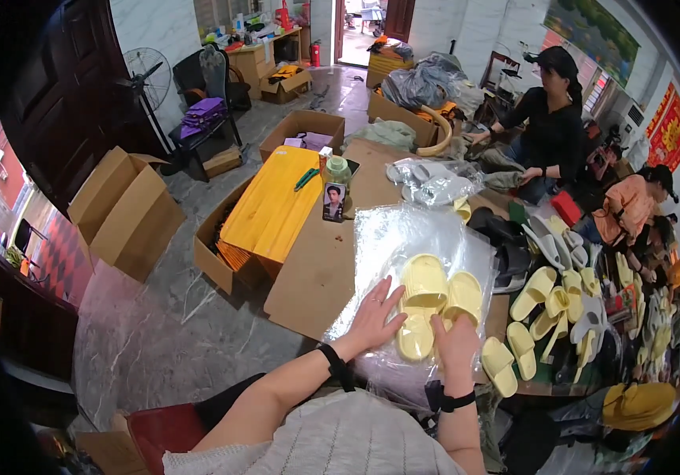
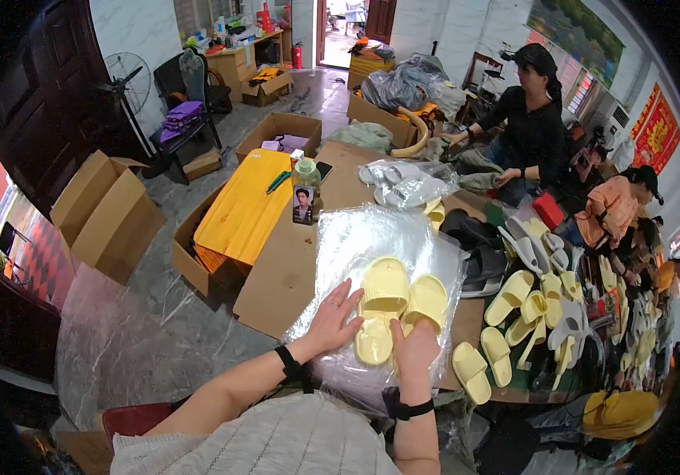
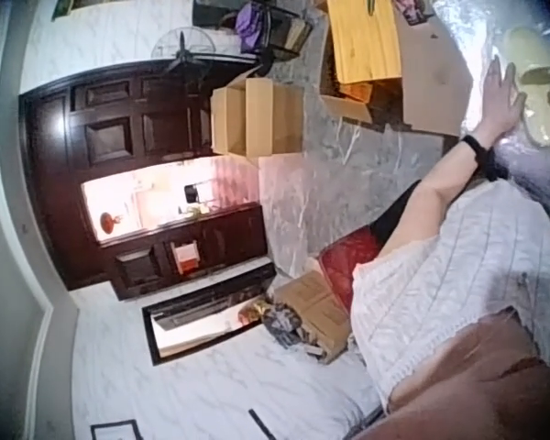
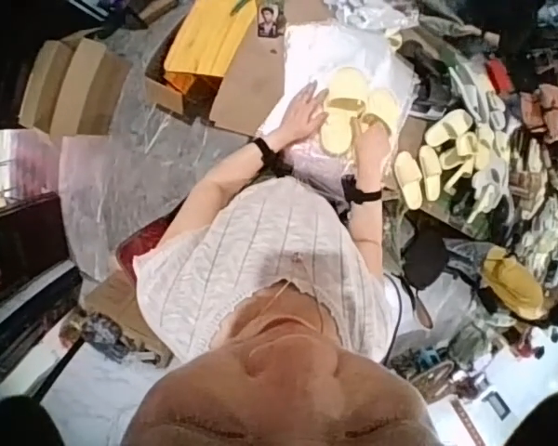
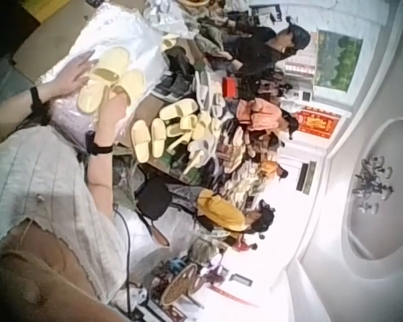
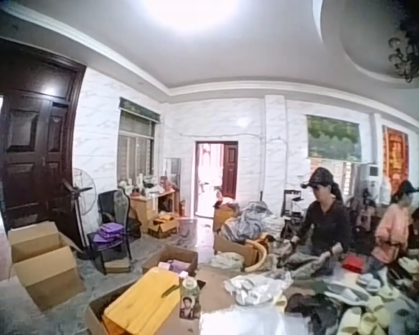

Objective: Sorting and organizing manufactured slippers and plastic bags at a factory workstation.

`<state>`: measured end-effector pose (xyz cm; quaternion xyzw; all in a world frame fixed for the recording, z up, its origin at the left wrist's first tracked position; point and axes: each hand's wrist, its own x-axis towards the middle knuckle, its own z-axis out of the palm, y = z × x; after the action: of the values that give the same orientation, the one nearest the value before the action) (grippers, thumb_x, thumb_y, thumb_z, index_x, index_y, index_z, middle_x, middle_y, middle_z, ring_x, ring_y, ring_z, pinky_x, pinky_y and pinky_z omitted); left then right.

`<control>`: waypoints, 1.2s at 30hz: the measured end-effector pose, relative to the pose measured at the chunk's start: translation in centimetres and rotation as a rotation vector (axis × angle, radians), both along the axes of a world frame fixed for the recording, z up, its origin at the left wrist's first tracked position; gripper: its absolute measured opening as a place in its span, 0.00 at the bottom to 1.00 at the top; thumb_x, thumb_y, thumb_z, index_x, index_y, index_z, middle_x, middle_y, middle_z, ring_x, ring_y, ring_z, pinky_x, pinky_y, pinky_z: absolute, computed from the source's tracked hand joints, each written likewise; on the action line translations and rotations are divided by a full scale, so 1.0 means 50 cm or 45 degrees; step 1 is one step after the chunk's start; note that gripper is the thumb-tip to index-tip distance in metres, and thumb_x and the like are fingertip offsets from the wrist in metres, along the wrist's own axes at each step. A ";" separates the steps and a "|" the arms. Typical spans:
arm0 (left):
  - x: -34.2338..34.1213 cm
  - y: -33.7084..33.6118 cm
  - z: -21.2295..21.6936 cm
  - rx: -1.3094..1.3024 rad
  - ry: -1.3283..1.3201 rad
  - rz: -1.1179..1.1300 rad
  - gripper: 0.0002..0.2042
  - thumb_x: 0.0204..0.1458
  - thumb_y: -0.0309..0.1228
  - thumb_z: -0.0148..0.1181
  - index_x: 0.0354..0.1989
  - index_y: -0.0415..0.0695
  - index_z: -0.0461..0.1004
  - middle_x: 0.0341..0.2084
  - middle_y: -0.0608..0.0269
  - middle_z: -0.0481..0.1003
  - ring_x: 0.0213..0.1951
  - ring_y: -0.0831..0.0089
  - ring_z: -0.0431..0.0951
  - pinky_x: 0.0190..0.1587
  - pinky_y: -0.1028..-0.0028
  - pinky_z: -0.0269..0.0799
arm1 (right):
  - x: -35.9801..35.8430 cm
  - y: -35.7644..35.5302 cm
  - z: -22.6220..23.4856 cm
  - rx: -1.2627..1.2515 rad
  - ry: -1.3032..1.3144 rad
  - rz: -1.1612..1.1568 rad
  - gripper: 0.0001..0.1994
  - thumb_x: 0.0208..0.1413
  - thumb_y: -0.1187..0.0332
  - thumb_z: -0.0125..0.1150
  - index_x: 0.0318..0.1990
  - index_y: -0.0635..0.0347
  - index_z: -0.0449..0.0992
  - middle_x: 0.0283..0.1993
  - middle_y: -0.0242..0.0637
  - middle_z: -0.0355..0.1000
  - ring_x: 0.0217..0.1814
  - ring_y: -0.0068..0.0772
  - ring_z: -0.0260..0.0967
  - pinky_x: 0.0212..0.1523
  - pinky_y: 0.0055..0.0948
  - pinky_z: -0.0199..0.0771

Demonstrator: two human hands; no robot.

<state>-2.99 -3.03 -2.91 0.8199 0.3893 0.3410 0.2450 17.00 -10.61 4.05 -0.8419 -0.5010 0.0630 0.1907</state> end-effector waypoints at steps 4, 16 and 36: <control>0.002 0.000 -0.002 -0.011 -0.007 -0.007 0.32 0.61 0.47 0.53 0.71 0.45 0.59 0.70 0.32 0.52 0.69 0.38 0.55 0.70 0.52 0.50 | -0.010 -0.004 -0.015 -0.046 -0.287 0.090 0.33 0.51 0.36 0.64 0.40 0.65 0.73 0.39 0.51 0.77 0.41 0.51 0.78 0.39 0.46 0.78; 0.001 -0.002 0.002 -0.005 0.002 -0.017 0.31 0.61 0.46 0.53 0.71 0.47 0.60 0.69 0.32 0.53 0.69 0.37 0.54 0.70 0.52 0.50 | -0.004 0.054 -0.095 0.043 -0.171 -0.030 0.19 0.58 0.48 0.61 0.34 0.58 0.75 0.29 0.47 0.78 0.31 0.53 0.77 0.33 0.49 0.75; 0.007 -0.006 0.000 0.004 0.086 0.025 0.35 0.62 0.43 0.51 0.69 0.27 0.53 0.67 0.36 0.59 0.70 0.42 0.55 0.71 0.57 0.50 | 0.006 0.023 -0.077 0.132 -0.031 -0.123 0.21 0.52 0.46 0.65 0.31 0.59 0.77 0.27 0.46 0.77 0.30 0.54 0.76 0.34 0.48 0.75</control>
<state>-2.65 -3.34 -2.90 0.8275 0.4049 0.3160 0.2269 17.32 -9.47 0.21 -0.8547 -0.4648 0.0174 0.2306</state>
